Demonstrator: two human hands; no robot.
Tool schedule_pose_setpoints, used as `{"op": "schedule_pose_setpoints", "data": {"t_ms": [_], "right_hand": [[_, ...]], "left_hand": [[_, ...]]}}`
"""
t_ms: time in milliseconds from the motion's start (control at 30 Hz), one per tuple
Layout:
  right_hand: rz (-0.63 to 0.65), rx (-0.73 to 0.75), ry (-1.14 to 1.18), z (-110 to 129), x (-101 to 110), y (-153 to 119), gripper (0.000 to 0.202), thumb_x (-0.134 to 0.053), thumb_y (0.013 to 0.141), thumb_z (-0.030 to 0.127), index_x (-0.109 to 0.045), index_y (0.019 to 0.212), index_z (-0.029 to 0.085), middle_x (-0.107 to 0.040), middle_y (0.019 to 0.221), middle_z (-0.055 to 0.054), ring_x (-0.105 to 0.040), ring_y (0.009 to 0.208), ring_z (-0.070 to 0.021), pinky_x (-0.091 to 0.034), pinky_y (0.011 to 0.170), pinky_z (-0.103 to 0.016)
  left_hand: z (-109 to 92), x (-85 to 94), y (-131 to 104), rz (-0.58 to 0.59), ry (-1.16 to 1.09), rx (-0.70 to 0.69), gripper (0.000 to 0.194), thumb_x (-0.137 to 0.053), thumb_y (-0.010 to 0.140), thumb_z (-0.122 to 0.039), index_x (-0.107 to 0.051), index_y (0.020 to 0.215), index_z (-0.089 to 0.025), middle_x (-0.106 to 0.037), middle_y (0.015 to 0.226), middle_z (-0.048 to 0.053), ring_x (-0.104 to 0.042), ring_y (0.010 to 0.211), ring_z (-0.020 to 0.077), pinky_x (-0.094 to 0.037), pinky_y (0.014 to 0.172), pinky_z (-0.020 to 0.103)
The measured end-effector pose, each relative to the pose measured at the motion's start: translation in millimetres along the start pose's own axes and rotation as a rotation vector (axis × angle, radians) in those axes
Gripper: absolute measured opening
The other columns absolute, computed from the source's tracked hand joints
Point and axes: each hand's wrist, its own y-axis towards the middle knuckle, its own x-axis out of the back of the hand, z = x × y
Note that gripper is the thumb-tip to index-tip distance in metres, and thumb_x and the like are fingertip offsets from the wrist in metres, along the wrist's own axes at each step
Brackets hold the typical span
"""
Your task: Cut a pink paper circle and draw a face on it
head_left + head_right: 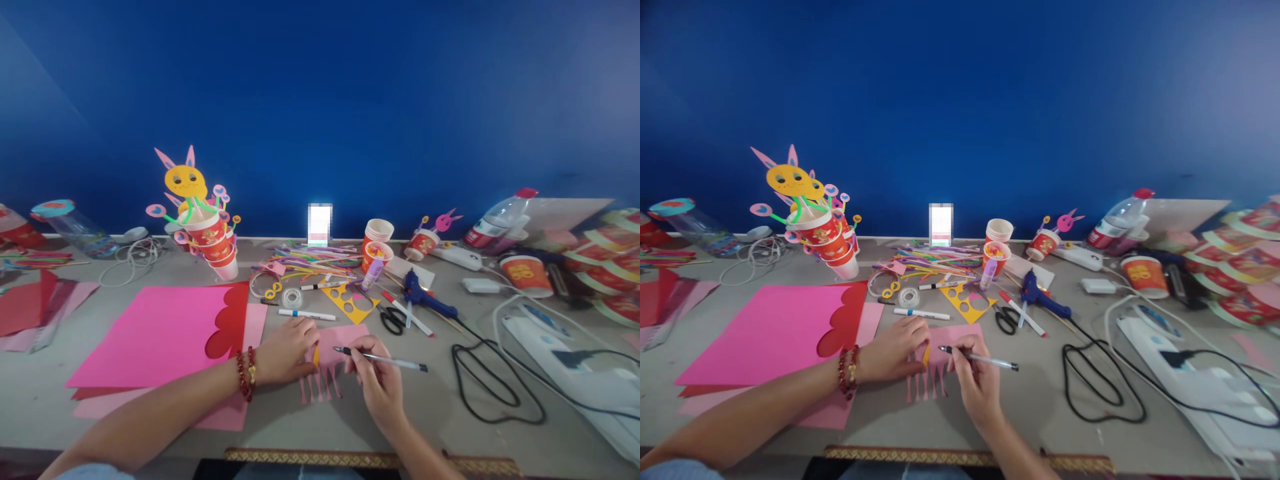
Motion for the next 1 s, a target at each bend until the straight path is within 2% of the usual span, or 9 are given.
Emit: {"op": "schedule_pose_setpoints", "data": {"t_ms": [100, 233, 367, 467, 567, 733, 833, 1000], "right_hand": [[0.003, 0.000, -0.005, 1, 1, 1, 0.015, -0.051, 0.092, 0.025, -0.057, 0.079, 0.020, -0.056, 0.059, 0.004, -0.044, 0.045, -0.0095, -0.032, 0.042, -0.021], [0.011, 0.003, -0.023, -1, 2, 2, 0.015, -0.050, 0.093, 0.025, -0.056, 0.080, 0.020, -0.056, 0.059, 0.004, -0.044, 0.045, -0.0097, -0.033, 0.043, -0.021], [0.002, 0.015, -0.048, 1, 3, 2, 0.017, -0.051, 0.092, 0.026, -0.057, 0.078, 0.020, -0.056, 0.059, 0.003, -0.045, 0.046, -0.0098, -0.034, 0.043, -0.021], [-0.008, 0.001, -0.036, 3, 3, 2, 0.016, -0.051, 0.092, 0.027, -0.057, 0.078, 0.019, -0.056, 0.059, 0.003, -0.045, 0.045, -0.0100, -0.034, 0.043, -0.021], [-0.008, -0.002, -0.028, 4, 3, 3, 0.017, -0.051, 0.091, 0.028, -0.057, 0.078, 0.020, -0.056, 0.059, 0.003, -0.045, 0.045, -0.0102, -0.033, 0.042, -0.021], [-0.020, 0.003, -0.032, 0, 5, 4, 0.019, -0.051, 0.092, 0.029, -0.057, 0.077, 0.020, -0.056, 0.060, 0.003, -0.042, 0.043, -0.0096, -0.031, 0.040, -0.020], [-0.019, 0.004, -0.021, -1, 6, 3, 0.018, -0.051, 0.092, 0.030, -0.057, 0.079, 0.020, -0.056, 0.061, 0.002, -0.042, 0.043, -0.0095, -0.032, 0.041, -0.021], [-0.009, -0.023, -0.016, -1, 5, 4, 0.019, -0.051, 0.092, 0.031, -0.057, 0.079, 0.019, -0.056, 0.062, 0.002, -0.044, 0.045, -0.0101, -0.033, 0.042, -0.021]], "left_hand": [[-2, -1.4, 1, -0.010, -0.054, 0.001, 0.034, -0.074, 0.076, -0.036, -0.053, 0.097, -0.019, -0.058, 0.104, 0.007, -0.053, 0.100, 0.0261, -0.042, 0.089, 0.036], [-7, -1.7, 3, -0.026, -0.152, 0.013, 0.014, -0.067, 0.080, -0.022, -0.054, 0.086, -0.021, -0.063, 0.088, 0.000, -0.059, 0.086, 0.0180, -0.044, 0.078, 0.026], [2, 8.1, 14, -0.108, -0.211, 0.085, 0.005, -0.058, 0.086, -0.020, -0.053, 0.087, -0.021, -0.065, 0.084, -0.003, -0.061, 0.076, 0.0134, -0.045, 0.068, 0.022], [21, 20.5, 31, -0.218, -0.188, 0.162, 0.008, -0.052, 0.089, -0.020, -0.052, 0.097, -0.021, -0.066, 0.091, 0.000, -0.063, 0.080, 0.0142, -0.047, 0.071, 0.023], [38, 27.7, 49, -0.296, -0.115, 0.216, 0.009, -0.049, 0.089, -0.017, -0.056, 0.094, -0.020, -0.066, 0.088, 0.002, -0.063, 0.081, 0.0167, -0.047, 0.074, 0.027], [41, 19.8, 66, -0.317, 0.019, 0.216, 0.014, -0.052, 0.085, -0.012, -0.064, 0.080, -0.019, -0.062, 0.077, 0.003, -0.060, 0.081, 0.0213, -0.045, 0.078, 0.034], [38, 14.6, 66, -0.324, 0.074, 0.180, 0.016, -0.051, 0.087, -0.011, -0.064, 0.082, -0.019, -0.063, 0.082, 0.005, -0.058, 0.088, 0.0234, -0.045, 0.084, 0.037], [34, 18.1, 49, -0.356, 0.115, 0.106, 0.015, -0.050, 0.091, -0.016, -0.063, 0.099, -0.018, -0.060, 0.109, 0.009, -0.052, 0.106, 0.0258, -0.041, 0.095, 0.042]]}}
